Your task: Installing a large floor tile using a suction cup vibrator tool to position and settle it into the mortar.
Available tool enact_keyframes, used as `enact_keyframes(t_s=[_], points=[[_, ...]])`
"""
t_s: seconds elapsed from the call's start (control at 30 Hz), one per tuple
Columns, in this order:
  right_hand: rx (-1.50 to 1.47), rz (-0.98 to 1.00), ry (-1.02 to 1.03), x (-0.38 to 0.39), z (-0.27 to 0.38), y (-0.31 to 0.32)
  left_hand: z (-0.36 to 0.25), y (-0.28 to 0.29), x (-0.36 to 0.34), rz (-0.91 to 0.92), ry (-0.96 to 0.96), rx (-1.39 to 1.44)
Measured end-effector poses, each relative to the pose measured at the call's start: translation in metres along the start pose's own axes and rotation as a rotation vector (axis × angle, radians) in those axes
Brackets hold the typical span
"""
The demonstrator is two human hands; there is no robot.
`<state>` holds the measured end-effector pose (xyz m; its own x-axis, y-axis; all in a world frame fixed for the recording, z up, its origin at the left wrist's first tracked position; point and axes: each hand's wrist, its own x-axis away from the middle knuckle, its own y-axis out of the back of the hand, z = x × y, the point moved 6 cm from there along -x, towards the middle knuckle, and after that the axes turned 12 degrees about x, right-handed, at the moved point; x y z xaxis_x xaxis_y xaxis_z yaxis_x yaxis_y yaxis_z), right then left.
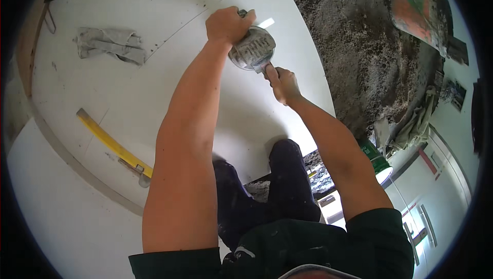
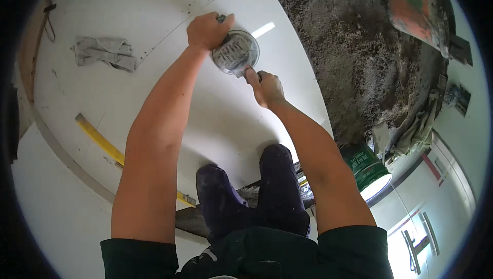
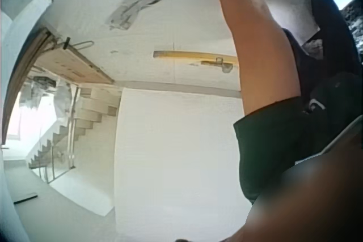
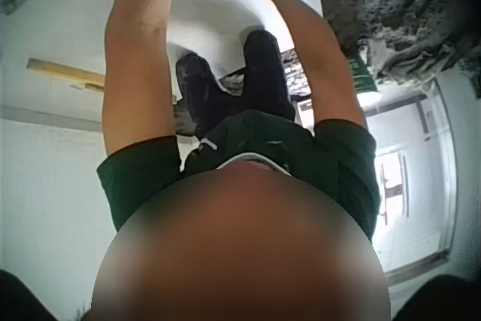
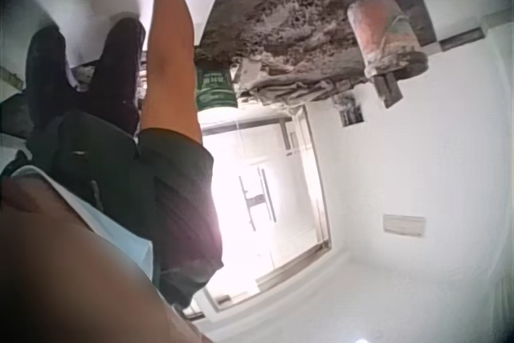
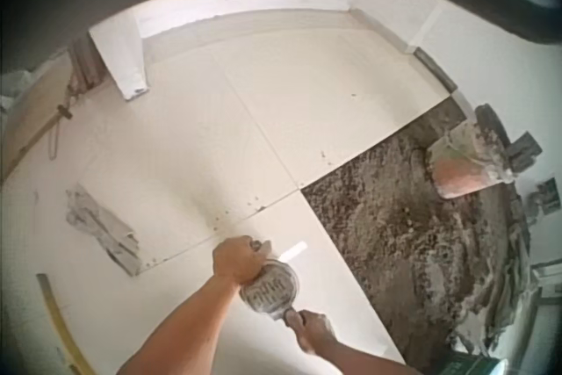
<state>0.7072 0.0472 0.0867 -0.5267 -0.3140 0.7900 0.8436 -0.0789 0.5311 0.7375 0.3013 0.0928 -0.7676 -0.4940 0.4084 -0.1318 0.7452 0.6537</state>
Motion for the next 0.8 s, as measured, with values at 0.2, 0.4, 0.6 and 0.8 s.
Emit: enact_keyframes(t_s=[0.2,0.4,0.6,0.8], points=[[0.054,-0.087,0.053,-0.003,0.001,-0.001,0.003,0.000,0.000,0.019,0.022,-0.007],[0.053,-0.009,0.014,0.004,0.007,0.005,0.000,0.001,-0.001,0.002,0.020,-0.008],[0.070,-0.015,0.004,0.004,0.008,0.004,0.002,0.002,-0.001,0.008,0.035,-0.006],[0.051,0.011,-0.019,0.005,0.008,0.005,0.001,0.001,-0.001,0.022,0.042,-0.030]])
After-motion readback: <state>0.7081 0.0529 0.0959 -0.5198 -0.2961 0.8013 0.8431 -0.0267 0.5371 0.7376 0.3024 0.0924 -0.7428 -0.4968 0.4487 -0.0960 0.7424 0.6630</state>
